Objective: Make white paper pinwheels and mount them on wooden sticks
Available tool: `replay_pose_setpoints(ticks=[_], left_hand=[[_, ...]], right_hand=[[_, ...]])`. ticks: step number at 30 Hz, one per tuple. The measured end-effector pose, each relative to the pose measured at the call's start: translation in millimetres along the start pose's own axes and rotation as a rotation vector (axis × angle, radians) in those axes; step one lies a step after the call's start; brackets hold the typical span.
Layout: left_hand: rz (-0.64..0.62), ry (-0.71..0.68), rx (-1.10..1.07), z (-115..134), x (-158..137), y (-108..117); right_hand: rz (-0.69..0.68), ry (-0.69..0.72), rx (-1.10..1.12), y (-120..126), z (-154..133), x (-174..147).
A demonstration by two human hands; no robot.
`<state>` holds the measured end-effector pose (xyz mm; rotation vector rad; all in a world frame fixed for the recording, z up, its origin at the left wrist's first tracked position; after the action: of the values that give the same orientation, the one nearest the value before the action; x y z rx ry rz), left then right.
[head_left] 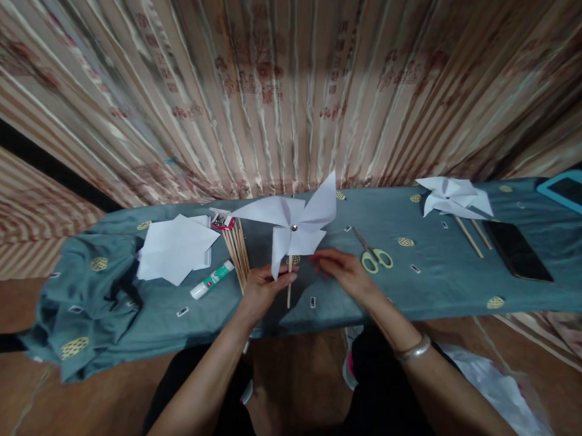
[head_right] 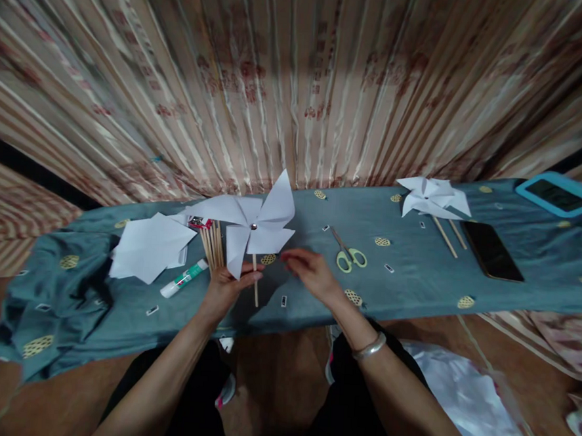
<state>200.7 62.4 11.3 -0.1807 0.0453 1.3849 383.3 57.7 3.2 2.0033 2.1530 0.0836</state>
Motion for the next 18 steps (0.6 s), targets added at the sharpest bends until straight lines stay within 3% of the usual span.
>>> replay_pose_setpoints(ticks=[3,5,11,18], left_hand=[[0.028,-0.04,-0.043,6.1,2.5,0.6],[0.031,-0.065,-0.07,7.8,4.3,-0.4],[0.007,-0.05,-0.088,4.5,4.4,-5.9],[-0.028,-0.016,-0.068,-0.4,0.3,-6.7]], right_hand=[[-0.361,0.002,-0.029,-56.0,2.8,-13.8],[-0.478,0.002,-0.025,-78.2,2.9,-22.5],[-0.346,-0.037,-0.026,-82.0,8.5,-18.4],[-0.294,0.033,-0.056,-76.5,-4.4,-18.6]])
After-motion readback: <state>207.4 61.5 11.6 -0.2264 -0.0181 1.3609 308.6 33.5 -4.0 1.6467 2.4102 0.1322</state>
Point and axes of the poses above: each hand's wrist, its own x-axis towards the middle knuckle, its own y-axis out of the back of the hand, z = x × y, the point moved 9 cm from there along x, towards the middle knuckle, and after that the axes turned 7 degrees about -x, right-handed, at the moved point
